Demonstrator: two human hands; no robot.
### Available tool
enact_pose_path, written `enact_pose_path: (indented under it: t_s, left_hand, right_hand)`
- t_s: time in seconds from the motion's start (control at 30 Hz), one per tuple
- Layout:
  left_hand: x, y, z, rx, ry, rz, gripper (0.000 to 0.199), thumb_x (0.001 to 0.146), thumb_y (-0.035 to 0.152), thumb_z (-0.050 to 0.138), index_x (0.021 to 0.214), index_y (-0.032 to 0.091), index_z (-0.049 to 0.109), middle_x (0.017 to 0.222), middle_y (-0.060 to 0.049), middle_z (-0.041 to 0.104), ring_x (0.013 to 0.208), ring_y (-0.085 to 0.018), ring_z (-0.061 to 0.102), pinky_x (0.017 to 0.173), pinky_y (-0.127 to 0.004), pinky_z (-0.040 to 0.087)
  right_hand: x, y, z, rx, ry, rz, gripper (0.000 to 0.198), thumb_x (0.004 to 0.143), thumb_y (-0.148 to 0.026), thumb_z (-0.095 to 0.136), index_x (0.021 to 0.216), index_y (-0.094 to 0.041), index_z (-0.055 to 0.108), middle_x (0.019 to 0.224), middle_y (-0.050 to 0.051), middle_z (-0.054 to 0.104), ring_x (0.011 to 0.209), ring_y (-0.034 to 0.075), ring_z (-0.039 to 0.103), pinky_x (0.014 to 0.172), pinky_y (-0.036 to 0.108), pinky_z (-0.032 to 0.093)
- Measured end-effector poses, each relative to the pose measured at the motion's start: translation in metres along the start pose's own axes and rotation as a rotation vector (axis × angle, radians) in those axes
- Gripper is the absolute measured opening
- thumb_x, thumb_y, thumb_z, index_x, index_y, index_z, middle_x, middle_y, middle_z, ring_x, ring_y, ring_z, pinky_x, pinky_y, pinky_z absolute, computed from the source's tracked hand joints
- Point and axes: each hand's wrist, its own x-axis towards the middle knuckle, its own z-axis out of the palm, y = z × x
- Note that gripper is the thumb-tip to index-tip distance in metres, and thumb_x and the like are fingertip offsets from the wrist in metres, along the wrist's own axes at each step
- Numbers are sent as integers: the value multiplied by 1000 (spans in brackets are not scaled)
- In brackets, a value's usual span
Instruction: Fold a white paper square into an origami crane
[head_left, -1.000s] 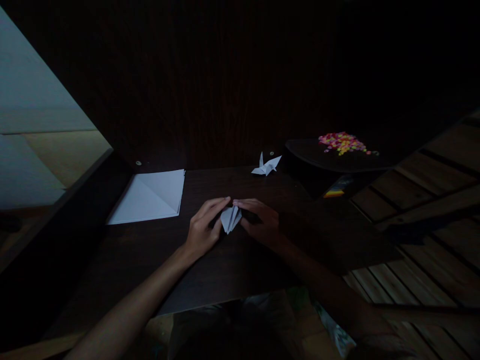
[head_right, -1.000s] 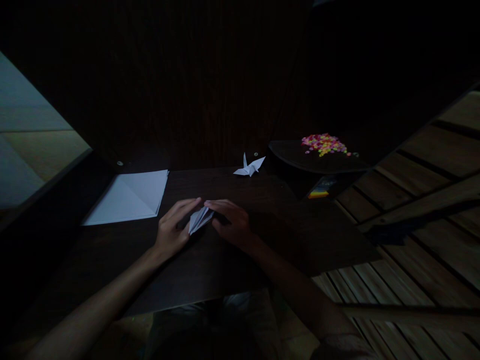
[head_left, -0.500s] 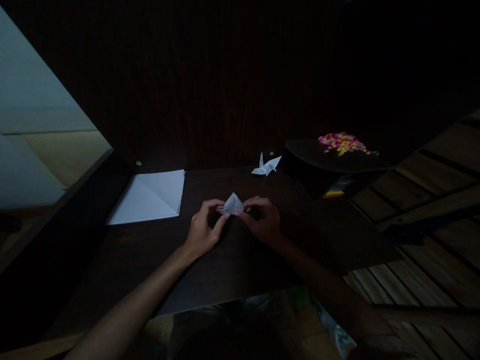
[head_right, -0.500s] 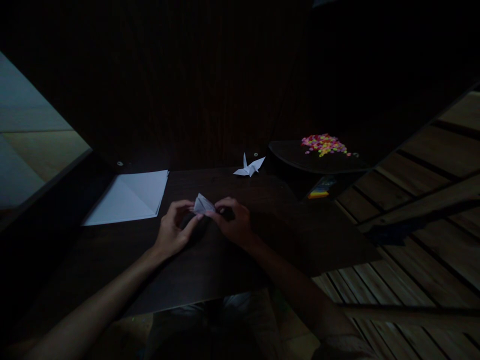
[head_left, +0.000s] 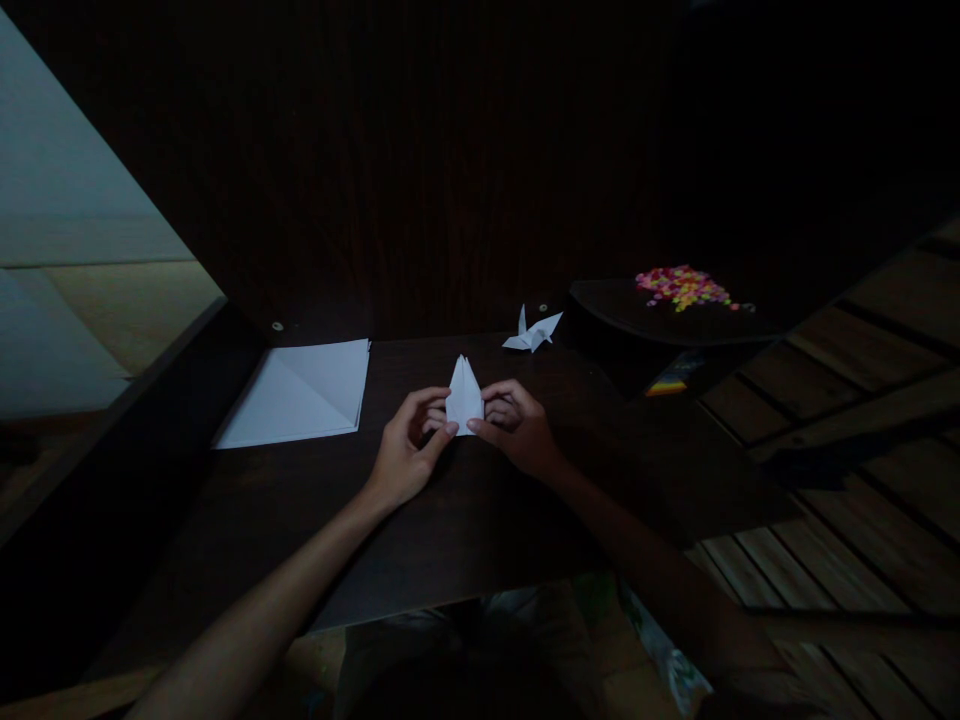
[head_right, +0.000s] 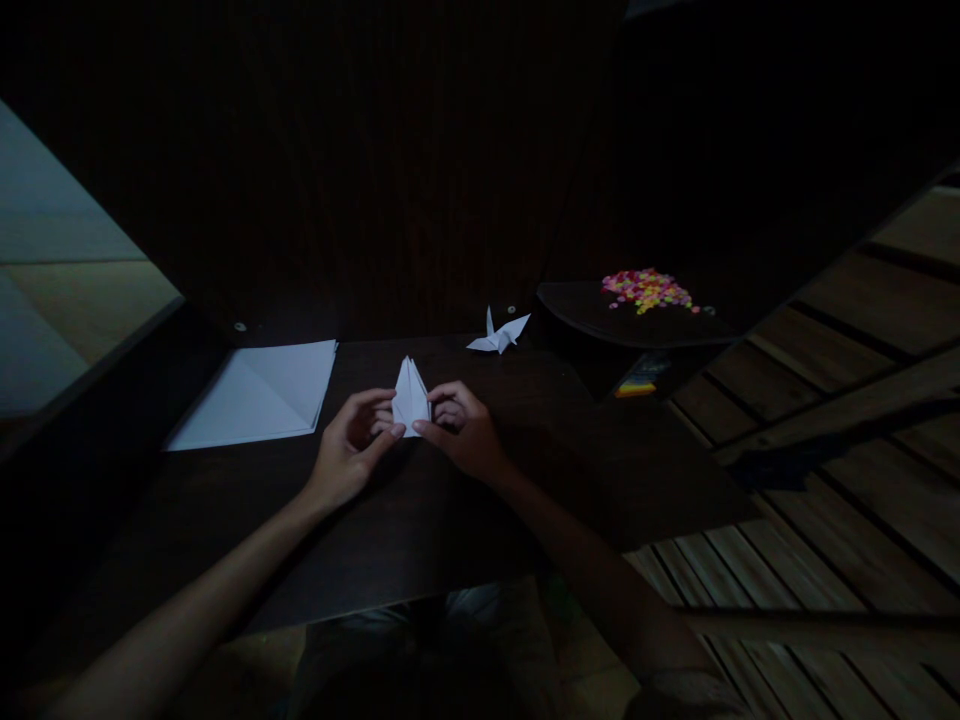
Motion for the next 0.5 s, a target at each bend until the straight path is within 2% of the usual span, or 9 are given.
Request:
enact_pose_path:
  t_s: [0.23,0.37,0.5]
  left_hand:
    - [2,0,-3,-40,4,-63,23,75,23,73,90,16,58,89,-3,60,75,-11,60,69,-23,50]
    - [3,0,-3,-65,-5,-78,30,76,22,73,101,17,57,84,-1,60,72,-11,60,68,-23,50]
    - [4,0,-2,-98,-8,-44,40,76,21,72,113,18,55,97,-5,63,77,-11,62,71,-23,52]
  right_hand:
    - [1,2,-4,28,-97,13,26,70,-29,76,83,-20,55,87,1,57,70,11,59,60,21,50]
    - [0,4,-4,29,-150,21,27,69,-30,77,86,-20,58,92,2,60,75,13,61,62,23,52]
    - [0,6,-4,61,-137,63,31,71,-32,76,95,-21,60,86,2,64,75,14,64,65,24,54]
